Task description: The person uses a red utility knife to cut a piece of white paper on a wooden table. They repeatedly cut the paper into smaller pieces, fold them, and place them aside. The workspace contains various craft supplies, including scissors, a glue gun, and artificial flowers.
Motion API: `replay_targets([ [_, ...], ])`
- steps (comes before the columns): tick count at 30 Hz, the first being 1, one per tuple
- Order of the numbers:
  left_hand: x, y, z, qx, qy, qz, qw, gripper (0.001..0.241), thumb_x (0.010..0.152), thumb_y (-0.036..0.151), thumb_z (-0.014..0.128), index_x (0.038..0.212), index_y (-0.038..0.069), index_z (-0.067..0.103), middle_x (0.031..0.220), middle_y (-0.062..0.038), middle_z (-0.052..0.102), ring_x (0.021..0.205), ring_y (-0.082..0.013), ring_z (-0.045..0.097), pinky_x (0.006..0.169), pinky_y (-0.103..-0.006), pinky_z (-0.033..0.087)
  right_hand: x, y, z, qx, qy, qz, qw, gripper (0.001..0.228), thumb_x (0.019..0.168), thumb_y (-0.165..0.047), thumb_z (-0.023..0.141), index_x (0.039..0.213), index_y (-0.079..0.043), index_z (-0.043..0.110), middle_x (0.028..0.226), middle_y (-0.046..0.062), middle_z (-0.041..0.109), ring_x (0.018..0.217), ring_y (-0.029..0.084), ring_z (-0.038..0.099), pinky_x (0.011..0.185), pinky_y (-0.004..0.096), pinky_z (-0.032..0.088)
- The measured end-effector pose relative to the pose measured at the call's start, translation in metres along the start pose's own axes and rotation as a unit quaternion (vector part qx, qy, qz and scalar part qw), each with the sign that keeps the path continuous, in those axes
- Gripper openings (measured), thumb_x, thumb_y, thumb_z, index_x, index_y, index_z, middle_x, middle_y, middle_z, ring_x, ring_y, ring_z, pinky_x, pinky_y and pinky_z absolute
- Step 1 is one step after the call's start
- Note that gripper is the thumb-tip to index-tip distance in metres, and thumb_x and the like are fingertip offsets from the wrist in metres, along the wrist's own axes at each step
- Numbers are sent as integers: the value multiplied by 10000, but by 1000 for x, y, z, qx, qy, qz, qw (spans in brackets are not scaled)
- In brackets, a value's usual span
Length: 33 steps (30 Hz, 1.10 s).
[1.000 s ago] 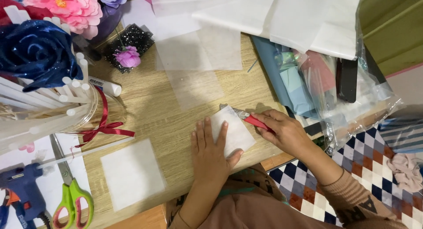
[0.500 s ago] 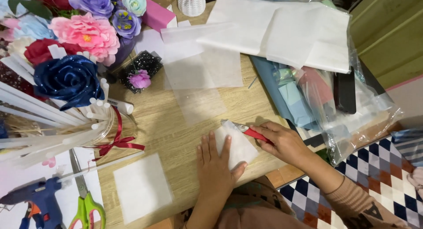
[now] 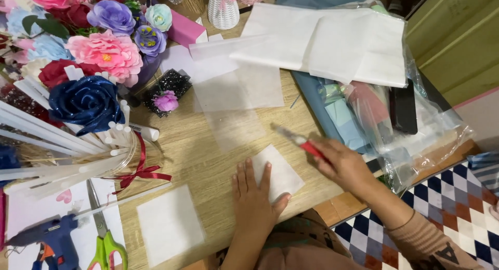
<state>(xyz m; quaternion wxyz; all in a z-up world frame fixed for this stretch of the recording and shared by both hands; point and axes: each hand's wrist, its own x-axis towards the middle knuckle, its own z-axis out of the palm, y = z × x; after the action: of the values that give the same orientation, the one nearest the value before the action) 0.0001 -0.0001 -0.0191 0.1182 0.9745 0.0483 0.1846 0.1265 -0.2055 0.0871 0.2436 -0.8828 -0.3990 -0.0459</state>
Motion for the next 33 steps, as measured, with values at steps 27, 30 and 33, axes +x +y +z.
replay_targets([
  [27,5,2,-55,-128,24,10,991,963,848,694,575,1538,48,392,1537,-347,353,1413,-554,340,1145,-649,262,67,-25,71,31,-97,103,989,456,752,-336,858,1149,-147,738,1098,133,694,1115,390,645,939,460,521],
  [30,0,-3,-57,-212,60,-31,975,891,907,619,556,1552,38,355,1560,-340,317,1421,-567,314,1112,-668,293,60,-32,72,20,-81,94,992,323,756,-305,849,1026,-142,778,1076,149,705,1087,409,646,926,483,518],
  [33,-4,-7,-43,-217,95,-64,969,846,919,484,627,1557,17,327,1550,-344,322,1387,-574,348,1106,-681,280,54,-52,75,-16,-34,53,998,286,817,-341,799,1069,-208,779,1171,47,737,1125,322,655,939,416,522],
])
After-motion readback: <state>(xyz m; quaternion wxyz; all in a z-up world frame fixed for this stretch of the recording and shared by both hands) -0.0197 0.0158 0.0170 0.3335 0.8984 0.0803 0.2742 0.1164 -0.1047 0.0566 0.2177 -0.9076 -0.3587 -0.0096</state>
